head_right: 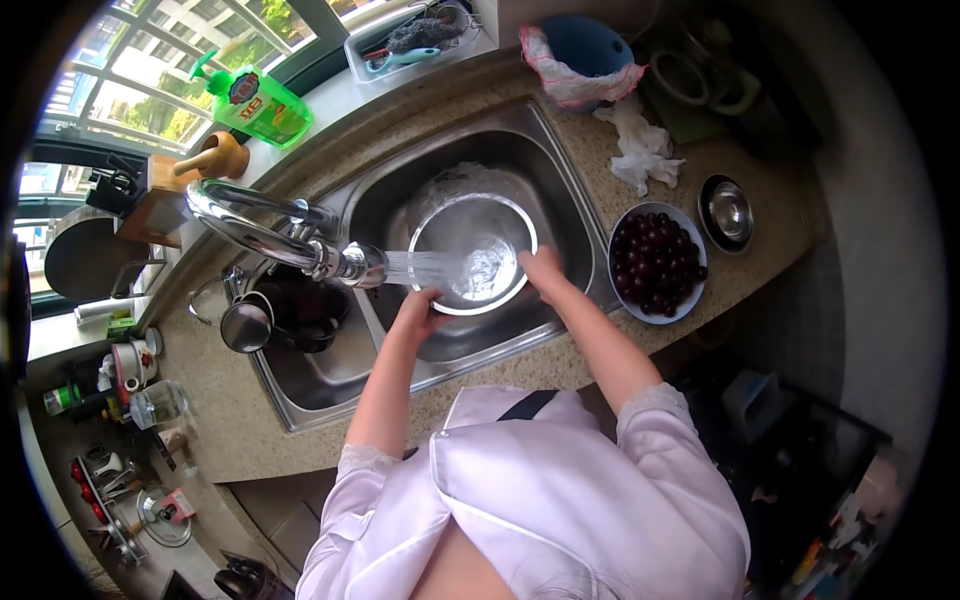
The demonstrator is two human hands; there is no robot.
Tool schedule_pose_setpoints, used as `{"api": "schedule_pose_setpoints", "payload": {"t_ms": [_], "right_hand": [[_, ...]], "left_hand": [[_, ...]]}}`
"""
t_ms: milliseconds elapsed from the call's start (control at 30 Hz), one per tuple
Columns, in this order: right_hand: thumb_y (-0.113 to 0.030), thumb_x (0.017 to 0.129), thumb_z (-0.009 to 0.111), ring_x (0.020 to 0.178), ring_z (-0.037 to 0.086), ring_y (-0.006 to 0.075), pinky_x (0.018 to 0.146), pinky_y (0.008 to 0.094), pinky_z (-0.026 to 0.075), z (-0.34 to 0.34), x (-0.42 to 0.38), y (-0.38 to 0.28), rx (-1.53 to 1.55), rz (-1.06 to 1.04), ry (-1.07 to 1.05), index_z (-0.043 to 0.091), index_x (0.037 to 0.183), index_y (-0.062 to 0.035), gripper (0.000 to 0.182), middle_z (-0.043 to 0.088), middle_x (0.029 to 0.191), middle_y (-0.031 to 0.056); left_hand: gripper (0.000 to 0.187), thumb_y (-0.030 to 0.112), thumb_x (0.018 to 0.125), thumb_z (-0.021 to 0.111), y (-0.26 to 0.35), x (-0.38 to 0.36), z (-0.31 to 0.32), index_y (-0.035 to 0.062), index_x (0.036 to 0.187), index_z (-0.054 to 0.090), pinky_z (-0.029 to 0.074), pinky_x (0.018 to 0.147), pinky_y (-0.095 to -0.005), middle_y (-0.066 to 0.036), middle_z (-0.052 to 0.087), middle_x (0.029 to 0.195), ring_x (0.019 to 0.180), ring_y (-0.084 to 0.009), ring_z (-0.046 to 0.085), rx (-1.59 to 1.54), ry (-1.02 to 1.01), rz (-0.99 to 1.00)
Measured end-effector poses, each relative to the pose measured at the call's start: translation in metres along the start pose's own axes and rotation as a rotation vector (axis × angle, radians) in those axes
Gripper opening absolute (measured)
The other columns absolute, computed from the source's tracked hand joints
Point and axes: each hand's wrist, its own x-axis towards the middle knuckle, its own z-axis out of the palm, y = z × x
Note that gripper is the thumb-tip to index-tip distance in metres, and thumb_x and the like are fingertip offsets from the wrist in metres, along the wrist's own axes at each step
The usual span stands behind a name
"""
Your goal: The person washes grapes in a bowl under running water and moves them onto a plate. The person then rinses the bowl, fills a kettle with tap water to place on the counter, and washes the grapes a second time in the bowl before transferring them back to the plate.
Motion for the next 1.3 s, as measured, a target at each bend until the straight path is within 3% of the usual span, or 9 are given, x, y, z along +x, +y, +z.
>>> {"api": "schedule_pose_setpoints", "payload": {"t_ms": [300, 333, 567, 700, 800, 900, 967, 1067, 1300], "right_hand": [[-0.018, 0.078, 0.055, 0.08, 0.065, 0.0257, 0.069, 0.0389, 0.049, 0.037, 0.002, 0.015, 0.006, -0.046, -0.04, 0.061, 0.098, 0.01, 0.035, 0.065, 0.087, 0.0183], [-0.015, 0.08, 0.053, 0.069, 0.06, 0.0165, 0.052, 0.0351, 0.047, 0.029, 0.004, 0.011, 0.014, -0.049, -0.057, 0.059, 0.095, 0.0064, 0.027, 0.06, 0.08, 0.012], [-0.011, 0.083, 0.052, 0.072, 0.064, 0.0218, 0.058, 0.0355, 0.05, 0.018, -0.026, 0.023, 0.202, 0.058, 0.037, 0.06, 0.099, 0.0047, 0.024, 0.063, 0.084, 0.0132], [-0.013, 0.076, 0.055, 0.072, 0.063, 0.0329, 0.069, 0.0415, 0.048, 0.033, -0.035, 0.03, -0.269, -0.351, 0.244, 0.057, 0.106, 0.0087, 0.037, 0.063, 0.078, 0.0228], [-0.006, 0.076, 0.051, 0.093, 0.063, 0.0367, 0.083, 0.0394, 0.047, 0.024, -0.058, -0.009, -0.222, -0.254, 0.094, 0.042, 0.13, 0.0082, 0.057, 0.063, 0.095, 0.0268], [0.004, 0.075, 0.046, 0.121, 0.049, 0.0384, 0.1, 0.0379, 0.039, 0.029, -0.055, -0.002, -0.291, -0.707, 0.176, 0.02, 0.144, 0.0047, 0.074, 0.051, 0.123, 0.0297], [0.01, 0.076, 0.044, 0.133, 0.032, 0.041, 0.111, 0.0408, 0.028, 0.035, -0.059, -0.002, -0.472, -0.829, 0.153, 0.018, 0.145, 0.0029, 0.074, 0.033, 0.141, 0.0278], [0.008, 0.077, 0.046, 0.133, 0.029, 0.0453, 0.111, 0.0463, 0.026, 0.049, -0.061, 0.011, -0.592, -0.891, 0.15, 0.02, 0.145, 0.0016, 0.073, 0.029, 0.142, 0.0301], [-0.012, 0.081, 0.06, 0.137, 0.02, 0.0442, 0.113, 0.048, 0.021, 0.06, -0.096, 0.013, -0.645, -0.902, -0.087, 0.021, 0.145, -0.0002, 0.076, 0.02, 0.147, 0.0294]], "left_hand": [[0.042, -0.002, 0.085, 0.047, 0.001, 0.017, -0.031, -0.0025, 0.127, 0.042, 0.053, 0.086, -0.0487, -0.019, 0.055, 0.116, 0.102, -0.033, 0.06, -0.221, 0.064, 0.112], [0.044, -0.003, 0.084, 0.047, 0.003, 0.017, -0.022, 0.0024, 0.128, 0.044, 0.052, 0.086, -0.0435, -0.014, 0.055, 0.121, 0.109, -0.0289, 0.057, -0.165, 0.071, 0.113], [0.038, 0.002, 0.088, 0.048, -0.013, 0.0, -0.014, 0.0073, 0.125, 0.046, 0.054, 0.082, -0.0412, -0.011, 0.058, 0.115, 0.099, -0.0259, 0.062, 0.162, 0.05, 0.075], [0.041, 0.001, 0.089, 0.045, -0.027, 0.022, -0.025, 0.0098, 0.128, 0.044, 0.053, 0.082, -0.0454, -0.012, 0.054, 0.122, 0.105, -0.0264, 0.059, -0.225, 0.014, 0.059], [0.04, 0.012, 0.092, 0.047, -0.017, 0.027, -0.012, 0.011, 0.132, 0.041, 0.046, 0.09, -0.057, -0.014, 0.05, 0.127, 0.113, -0.032, 0.054, -0.232, 0.022, 0.046], [0.045, 0.031, 0.094, 0.049, 0.013, 0.01, 0.023, 0.0095, 0.133, 0.04, 0.037, 0.095, -0.0655, -0.017, 0.046, 0.131, 0.118, -0.0375, 0.049, 0.023, 0.057, 0.108], [0.056, 0.046, 0.093, 0.049, 0.029, 0.009, 0.038, 0.0054, 0.131, 0.042, 0.033, 0.1, -0.0633, -0.019, 0.049, 0.126, 0.118, -0.0383, 0.049, -0.394, -0.025, 0.034], [0.055, 0.042, 0.094, 0.05, 0.037, 0.005, 0.037, -0.0001, 0.128, 0.043, 0.037, 0.102, -0.0572, -0.019, 0.053, 0.123, 0.116, -0.0351, 0.051, -0.87, -0.35, 0.104], [0.033, 0.021, 0.098, 0.045, 0.009, 0.017, -0.008, 0.0002, 0.122, 0.052, 0.043, 0.1, -0.0486, -0.017, 0.057, 0.122, 0.115, -0.0306, 0.054, -0.806, 0.021, 0.288]]}}
